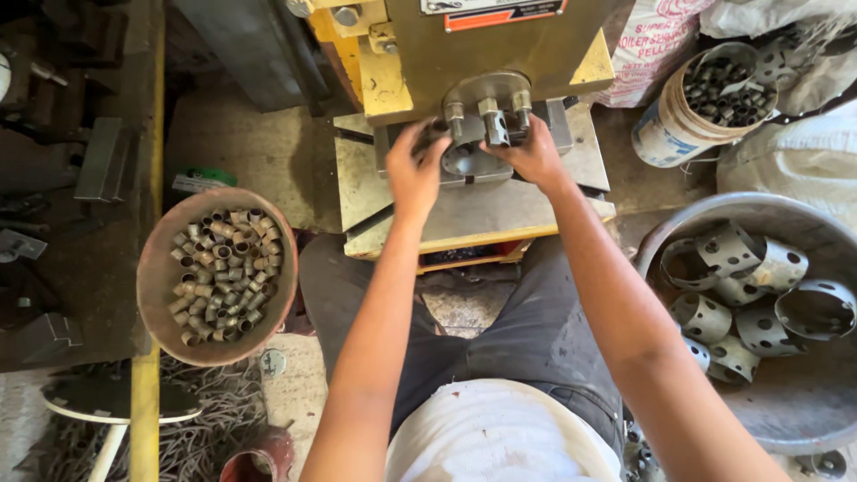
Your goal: The person picks up metal parts from a container and places them into a industrial fabrication machine to be processed, repeating the cycle as they work through the bin.
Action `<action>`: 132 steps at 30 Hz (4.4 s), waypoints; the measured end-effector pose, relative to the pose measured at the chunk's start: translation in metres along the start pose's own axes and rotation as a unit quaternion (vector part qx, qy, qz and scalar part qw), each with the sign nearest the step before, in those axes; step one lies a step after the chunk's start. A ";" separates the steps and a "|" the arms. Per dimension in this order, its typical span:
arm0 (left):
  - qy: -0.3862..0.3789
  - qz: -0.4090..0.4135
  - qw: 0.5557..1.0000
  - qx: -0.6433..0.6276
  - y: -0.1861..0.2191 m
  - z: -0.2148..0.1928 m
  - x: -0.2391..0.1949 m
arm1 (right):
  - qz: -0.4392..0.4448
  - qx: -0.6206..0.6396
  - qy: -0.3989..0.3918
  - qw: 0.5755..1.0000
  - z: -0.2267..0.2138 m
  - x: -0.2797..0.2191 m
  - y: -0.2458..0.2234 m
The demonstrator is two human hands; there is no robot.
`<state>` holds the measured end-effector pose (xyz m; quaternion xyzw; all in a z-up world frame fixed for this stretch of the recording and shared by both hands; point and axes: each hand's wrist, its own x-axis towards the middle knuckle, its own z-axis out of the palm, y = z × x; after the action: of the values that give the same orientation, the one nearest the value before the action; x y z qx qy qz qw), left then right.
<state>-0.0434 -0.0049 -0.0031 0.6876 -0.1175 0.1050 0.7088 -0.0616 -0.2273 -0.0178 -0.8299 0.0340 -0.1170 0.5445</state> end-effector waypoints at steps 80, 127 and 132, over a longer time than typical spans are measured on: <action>-0.186 -0.006 0.951 0.247 -0.053 -0.011 0.046 | -0.046 0.169 -0.030 0.984 0.006 0.010 0.043; 0.153 -0.088 0.839 0.514 -0.095 -0.353 -0.171 | 0.031 0.038 -0.015 0.999 -0.003 0.013 0.018; 0.097 0.005 0.977 0.191 -0.050 -0.229 -0.100 | -0.090 -0.053 0.007 0.995 -0.012 0.011 0.015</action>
<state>-0.1182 0.2232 -0.0877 0.7964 -0.0296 0.1947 0.5718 -0.0528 -0.2466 -0.0250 -0.8566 -0.0304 -0.1692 0.4865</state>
